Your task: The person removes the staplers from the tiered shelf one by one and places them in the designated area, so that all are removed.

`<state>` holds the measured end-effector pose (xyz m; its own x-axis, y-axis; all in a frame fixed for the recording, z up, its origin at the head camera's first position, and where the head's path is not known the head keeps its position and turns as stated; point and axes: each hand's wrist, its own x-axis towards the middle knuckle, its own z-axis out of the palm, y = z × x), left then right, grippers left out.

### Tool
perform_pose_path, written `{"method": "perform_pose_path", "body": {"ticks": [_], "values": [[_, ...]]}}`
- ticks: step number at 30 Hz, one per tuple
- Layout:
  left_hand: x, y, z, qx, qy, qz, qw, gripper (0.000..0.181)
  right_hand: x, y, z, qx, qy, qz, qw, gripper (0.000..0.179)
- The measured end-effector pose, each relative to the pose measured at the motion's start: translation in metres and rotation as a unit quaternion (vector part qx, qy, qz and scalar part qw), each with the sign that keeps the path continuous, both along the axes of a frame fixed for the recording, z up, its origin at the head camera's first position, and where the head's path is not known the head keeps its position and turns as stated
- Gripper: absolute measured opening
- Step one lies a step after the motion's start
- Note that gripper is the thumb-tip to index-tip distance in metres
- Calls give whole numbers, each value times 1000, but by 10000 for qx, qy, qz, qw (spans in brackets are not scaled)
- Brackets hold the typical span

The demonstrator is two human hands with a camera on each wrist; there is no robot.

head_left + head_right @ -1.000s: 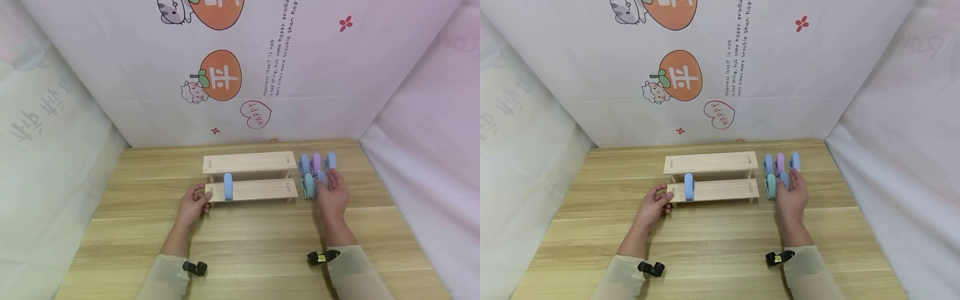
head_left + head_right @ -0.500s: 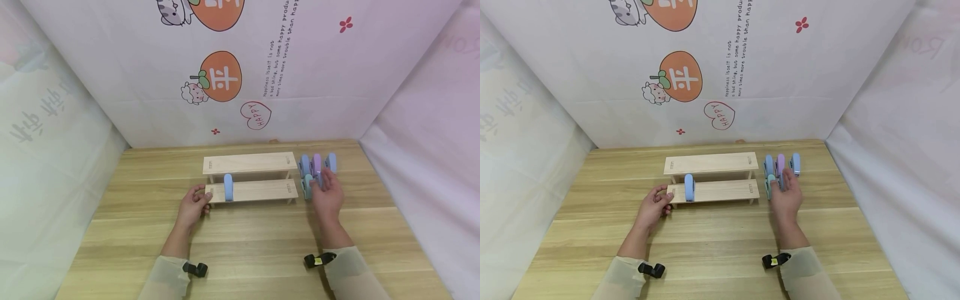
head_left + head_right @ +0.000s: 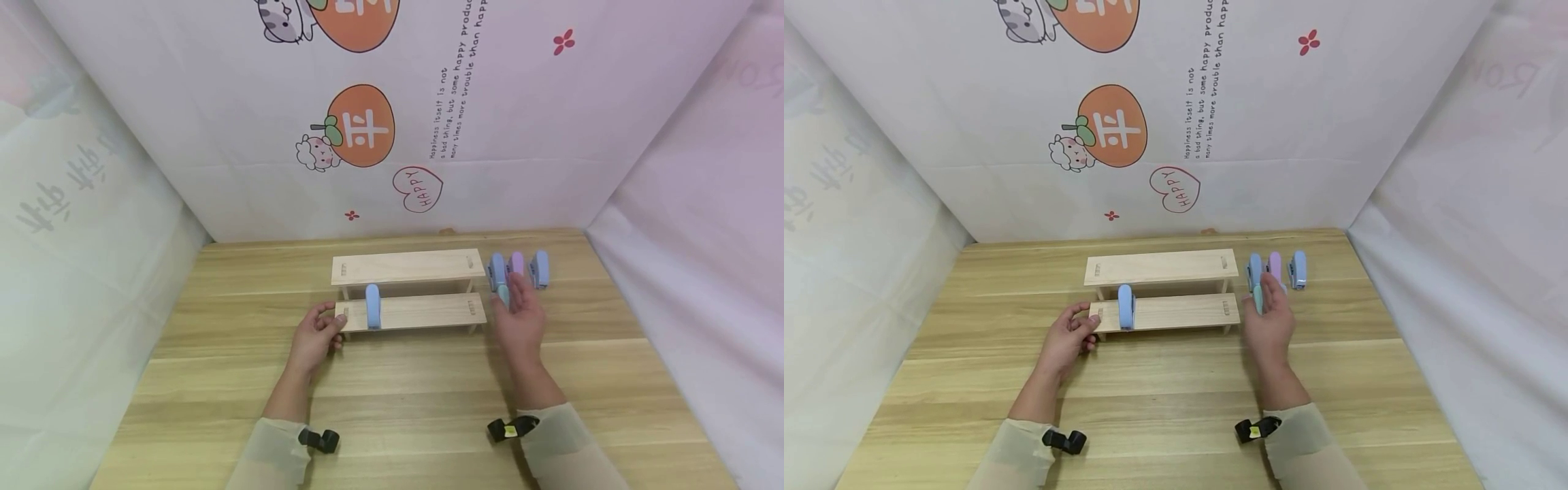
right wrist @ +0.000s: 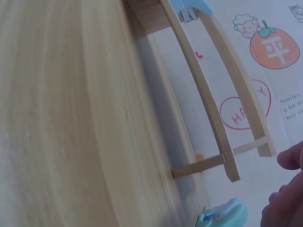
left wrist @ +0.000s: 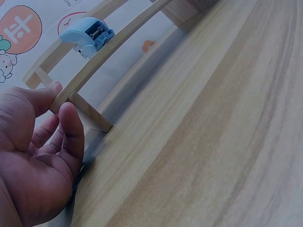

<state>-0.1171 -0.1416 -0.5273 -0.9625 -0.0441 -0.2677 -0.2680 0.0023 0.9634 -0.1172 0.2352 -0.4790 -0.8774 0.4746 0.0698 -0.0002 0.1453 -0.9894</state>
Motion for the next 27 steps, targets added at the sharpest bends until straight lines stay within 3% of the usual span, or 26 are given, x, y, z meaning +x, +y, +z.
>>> {"method": "perform_pose_path", "body": {"ticks": [12,27], "values": [[-1,0,0,-36,-41,67,10000,55,2,-15,0,-89,63,182,9998,57],[0,1,6,-9,-106,-6,9999,55,5,-28,3,-53,-208,394,9990,61]]}}
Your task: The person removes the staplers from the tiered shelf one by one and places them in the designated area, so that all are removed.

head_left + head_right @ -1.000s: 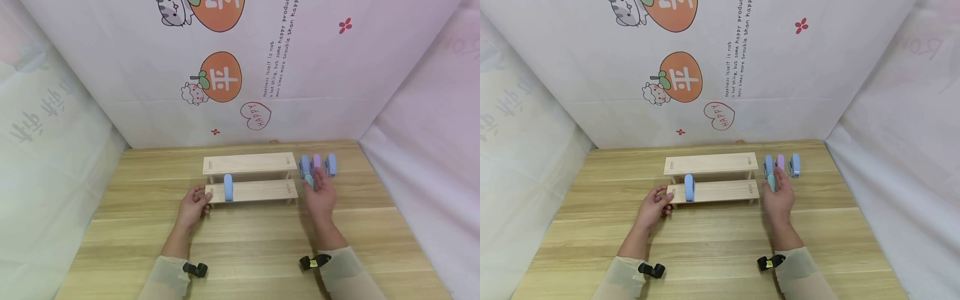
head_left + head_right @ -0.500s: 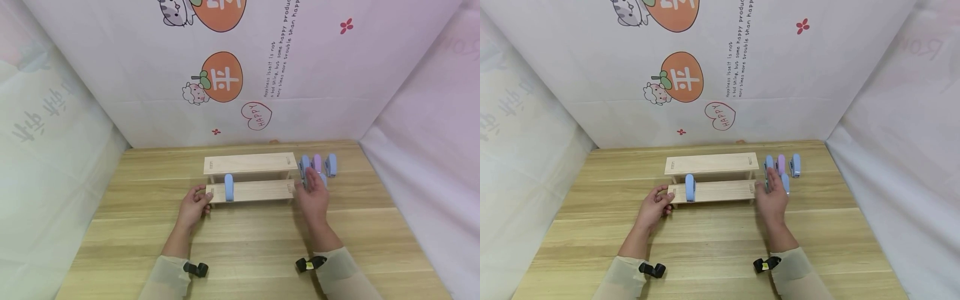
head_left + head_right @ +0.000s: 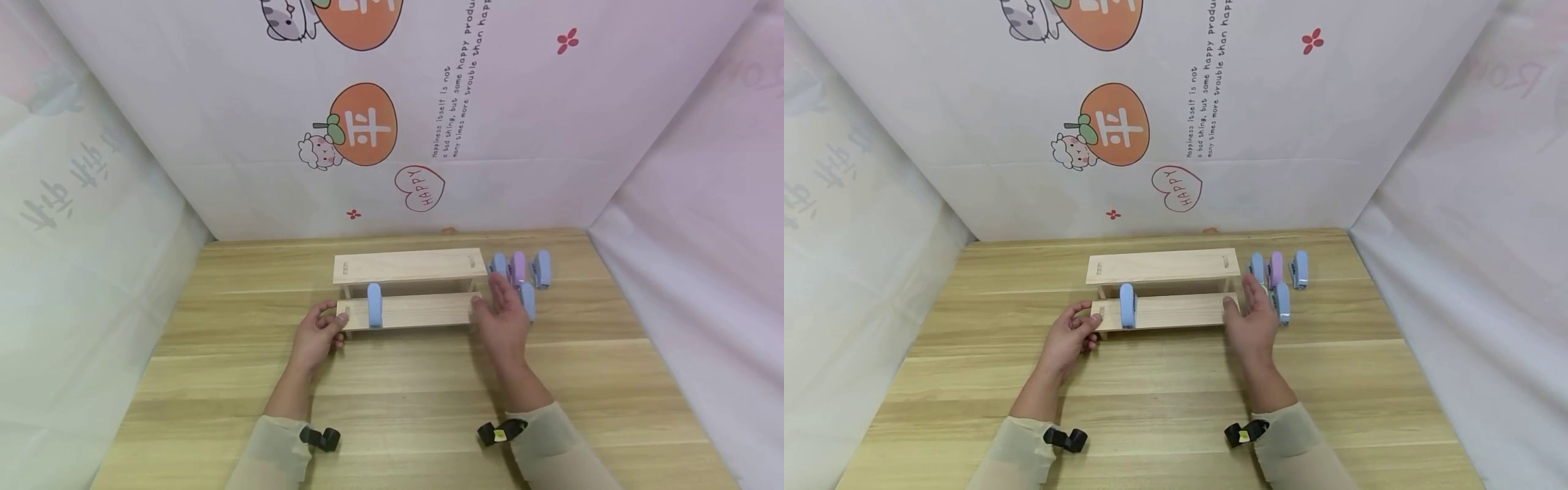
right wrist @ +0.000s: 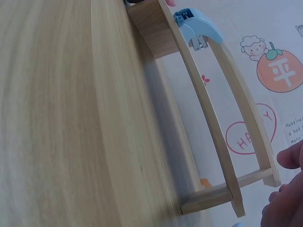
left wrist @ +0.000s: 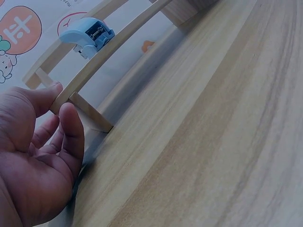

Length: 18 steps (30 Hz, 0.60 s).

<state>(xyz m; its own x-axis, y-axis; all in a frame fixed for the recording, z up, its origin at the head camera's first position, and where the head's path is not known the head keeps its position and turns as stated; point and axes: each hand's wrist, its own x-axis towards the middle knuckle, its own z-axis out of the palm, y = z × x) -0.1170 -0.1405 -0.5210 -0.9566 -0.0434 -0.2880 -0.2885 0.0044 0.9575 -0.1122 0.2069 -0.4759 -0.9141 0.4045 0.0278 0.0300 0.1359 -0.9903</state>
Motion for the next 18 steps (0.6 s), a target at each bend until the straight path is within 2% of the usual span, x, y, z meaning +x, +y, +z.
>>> {"method": "perform_pose_path", "body": {"ticks": [2,8,15,18], "values": [[-1,-1,-5,13,45,26,10000,56,0,-2,0,43,-32,30,10000,60],[-2,-1,-3,-5,-43,15,10000,56,1,-6,1,58,78,-21,10000,62],[6,2,21,-30,-28,-137,9999,54,4,-14,0,46,331,46,9994,61],[8,3,25,-20,36,-177,9998,55,6,-18,-1,34,430,96,9990,60]]}}
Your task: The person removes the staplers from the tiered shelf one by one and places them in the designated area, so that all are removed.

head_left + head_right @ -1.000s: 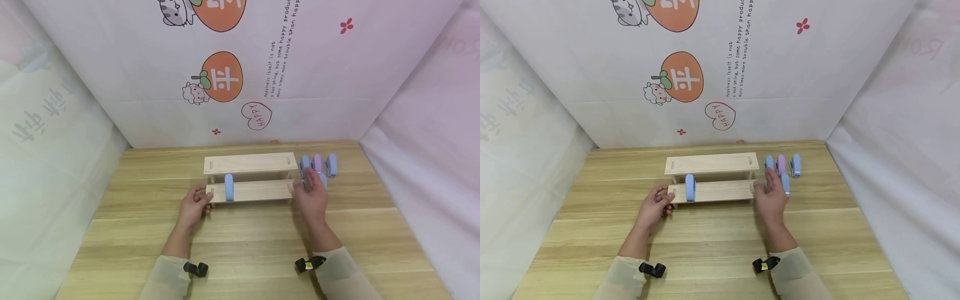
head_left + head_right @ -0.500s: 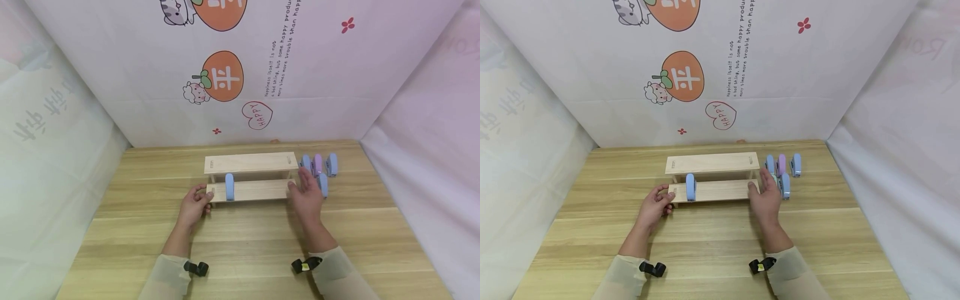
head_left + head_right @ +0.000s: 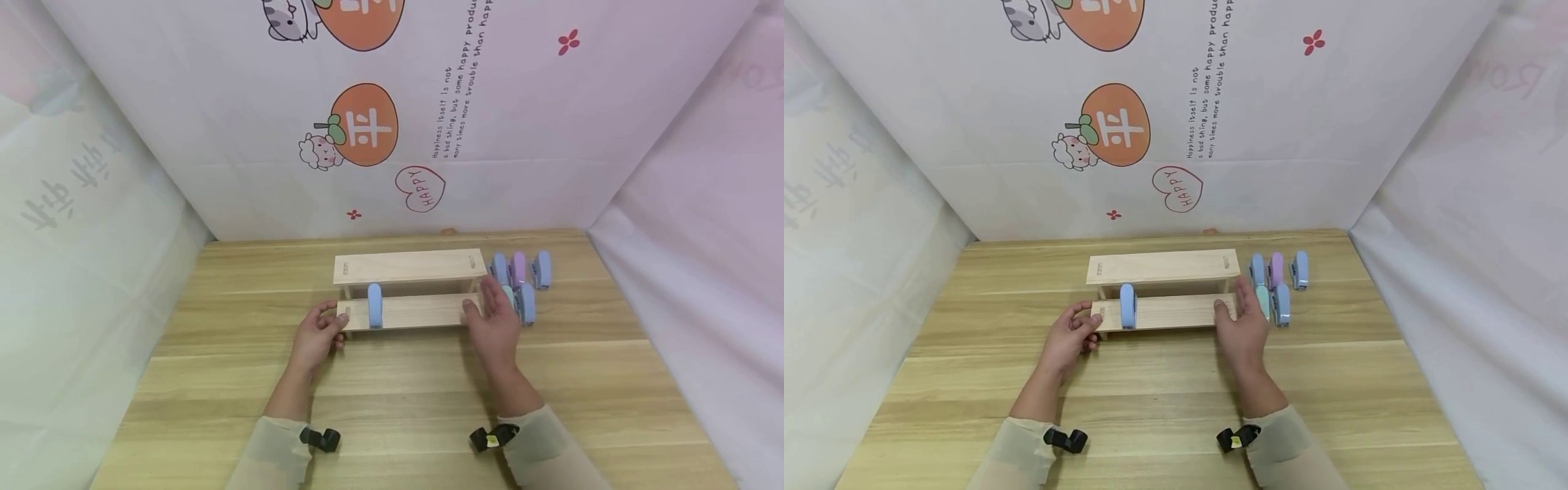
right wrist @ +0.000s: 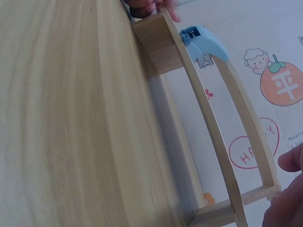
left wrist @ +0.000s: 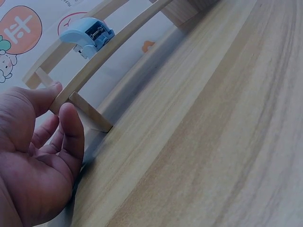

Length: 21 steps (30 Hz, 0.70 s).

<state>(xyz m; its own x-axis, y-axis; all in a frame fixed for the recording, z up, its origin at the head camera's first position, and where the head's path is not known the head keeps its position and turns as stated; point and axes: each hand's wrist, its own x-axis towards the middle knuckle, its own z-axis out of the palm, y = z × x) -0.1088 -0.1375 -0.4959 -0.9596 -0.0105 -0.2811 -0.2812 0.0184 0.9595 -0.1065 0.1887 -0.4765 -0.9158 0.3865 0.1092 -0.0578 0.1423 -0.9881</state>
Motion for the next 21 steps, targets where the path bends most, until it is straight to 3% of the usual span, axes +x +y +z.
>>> {"method": "perform_pose_path", "body": {"ticks": [10,21], "values": [[-10,-4,-27,-52,-103,123,9999,55,0,-13,-2,-14,20,131,9999,56],[-12,-4,-29,-143,-170,125,9997,54,2,-27,-1,61,62,314,9995,57]]}}
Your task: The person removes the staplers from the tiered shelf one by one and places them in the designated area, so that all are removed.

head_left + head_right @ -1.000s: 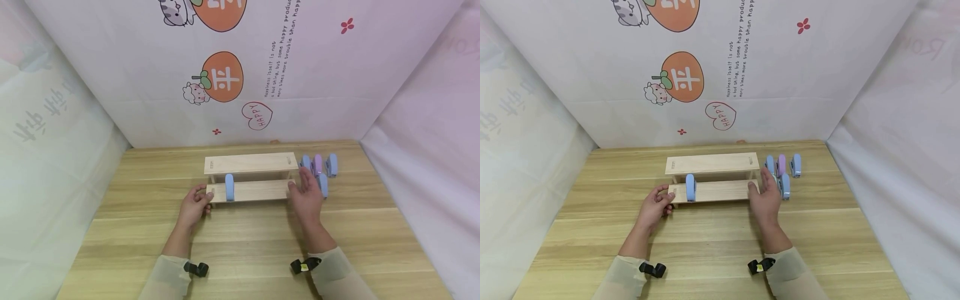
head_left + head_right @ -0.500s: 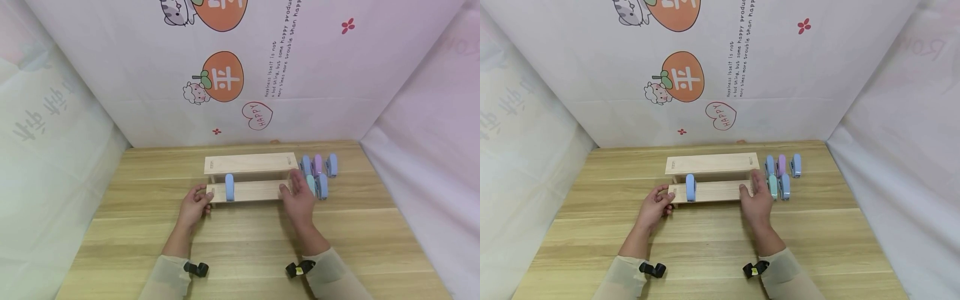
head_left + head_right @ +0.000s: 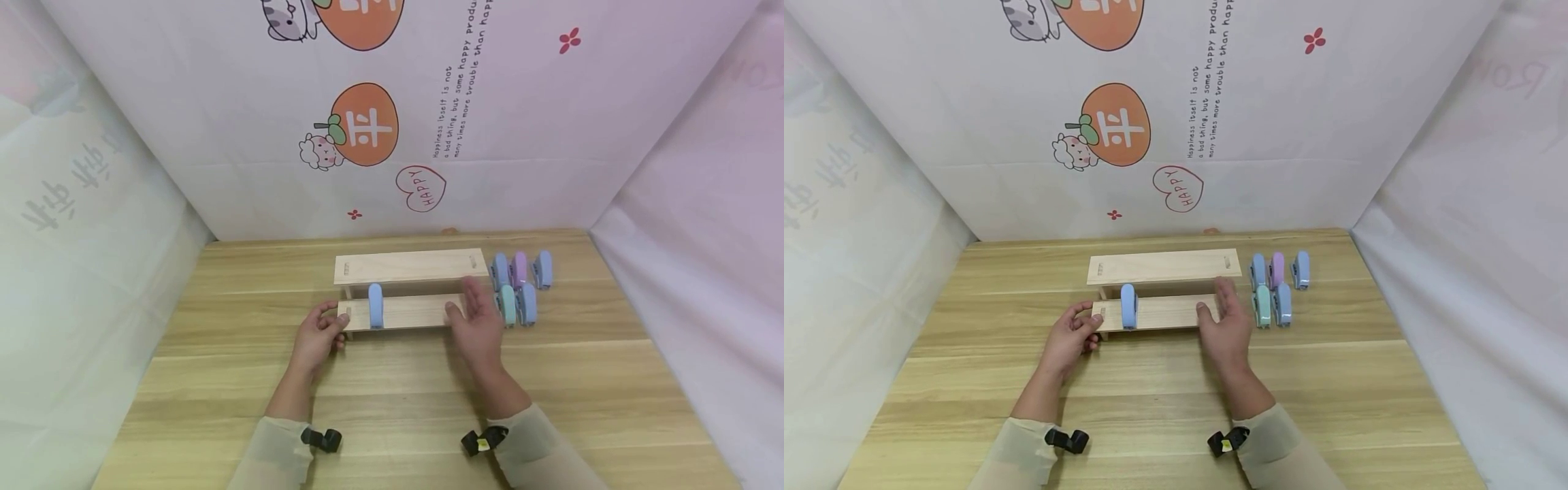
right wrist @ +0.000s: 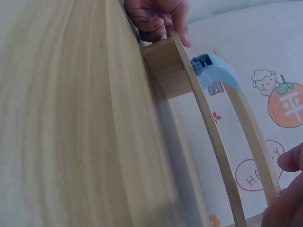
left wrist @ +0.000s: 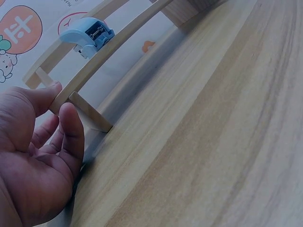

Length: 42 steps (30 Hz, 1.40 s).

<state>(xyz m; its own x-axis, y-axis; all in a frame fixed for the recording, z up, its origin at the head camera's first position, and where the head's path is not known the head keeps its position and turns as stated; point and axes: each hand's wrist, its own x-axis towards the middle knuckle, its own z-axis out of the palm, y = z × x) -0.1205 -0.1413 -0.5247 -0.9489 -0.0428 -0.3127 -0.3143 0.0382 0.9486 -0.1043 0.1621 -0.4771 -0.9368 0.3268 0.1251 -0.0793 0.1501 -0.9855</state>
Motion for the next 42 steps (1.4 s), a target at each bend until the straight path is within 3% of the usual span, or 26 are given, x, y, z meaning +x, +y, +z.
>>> {"method": "perform_pose_path", "body": {"ticks": [16,30,42], "values": [[-1,-1,-4,370,206,101,9991,54,2,-20,0,5,-339,299,9990,58],[-2,-2,-4,205,239,13,9995,56,3,-37,-8,78,128,592,9981,60],[0,-2,-5,273,276,71,9992,52,9,-53,-12,167,161,747,9969,59]]}}
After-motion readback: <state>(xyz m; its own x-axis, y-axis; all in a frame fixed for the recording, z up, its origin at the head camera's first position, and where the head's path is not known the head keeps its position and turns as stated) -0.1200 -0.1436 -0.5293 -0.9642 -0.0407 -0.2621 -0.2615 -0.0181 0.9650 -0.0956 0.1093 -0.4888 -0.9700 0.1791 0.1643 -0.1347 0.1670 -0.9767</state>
